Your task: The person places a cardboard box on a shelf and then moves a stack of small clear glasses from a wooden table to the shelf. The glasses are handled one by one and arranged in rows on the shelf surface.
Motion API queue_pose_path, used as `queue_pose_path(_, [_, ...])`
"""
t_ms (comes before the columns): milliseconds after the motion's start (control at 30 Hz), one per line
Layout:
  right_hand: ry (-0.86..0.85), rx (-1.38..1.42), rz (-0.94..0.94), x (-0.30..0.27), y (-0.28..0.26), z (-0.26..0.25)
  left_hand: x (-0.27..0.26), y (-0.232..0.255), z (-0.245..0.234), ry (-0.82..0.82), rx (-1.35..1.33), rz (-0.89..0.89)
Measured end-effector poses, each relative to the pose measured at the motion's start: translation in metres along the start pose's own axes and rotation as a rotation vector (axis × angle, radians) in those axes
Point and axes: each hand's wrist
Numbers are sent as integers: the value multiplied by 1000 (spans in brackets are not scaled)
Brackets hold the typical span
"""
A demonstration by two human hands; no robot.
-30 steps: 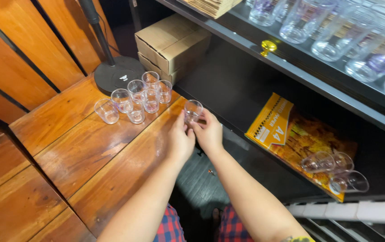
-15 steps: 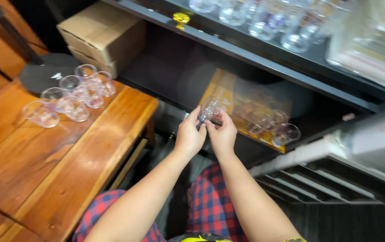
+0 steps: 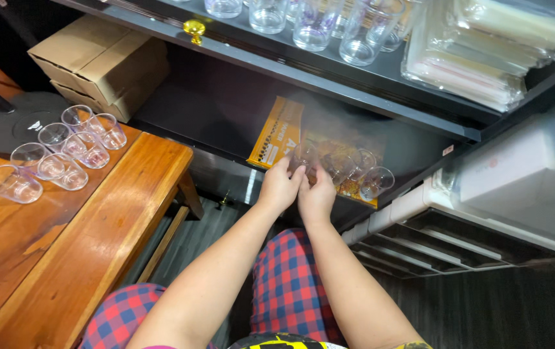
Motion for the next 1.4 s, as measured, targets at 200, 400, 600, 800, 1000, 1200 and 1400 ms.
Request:
queue_pose_path(200, [-109, 283, 153, -14, 4, -8, 19, -36, 14, 127, 129, 108])
queue_pose_path(400, [-192, 439, 152, -22, -15, -29, 12, -22, 21, 90, 25, 28])
queue_pose_path(600, [-246, 387, 146, -20, -10, -32, 0, 16, 20, 14, -39, -19])
queue_pose_path(800, [-218, 262, 55, -20, 0, -25, 4, 27, 24, -30, 15, 10])
queue_pose_path(1000, [-200, 249, -10, -21, 1, -25, 3, 41, 28, -80, 80, 45])
queue_pose_path(1200, [-204, 244, 17, -22, -4, -30, 29, 1, 36, -132, 212, 40])
queue_pose_path(1400, [-210, 235, 27, -21, -4, -28, 29, 10, 37, -143, 228, 19])
Point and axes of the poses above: each hand's wrist, its own x-axis towards the middle knuckle, its own z-axis out of the palm, y = z × x, and after that the axes turned 9 degrees about -x, right-handed
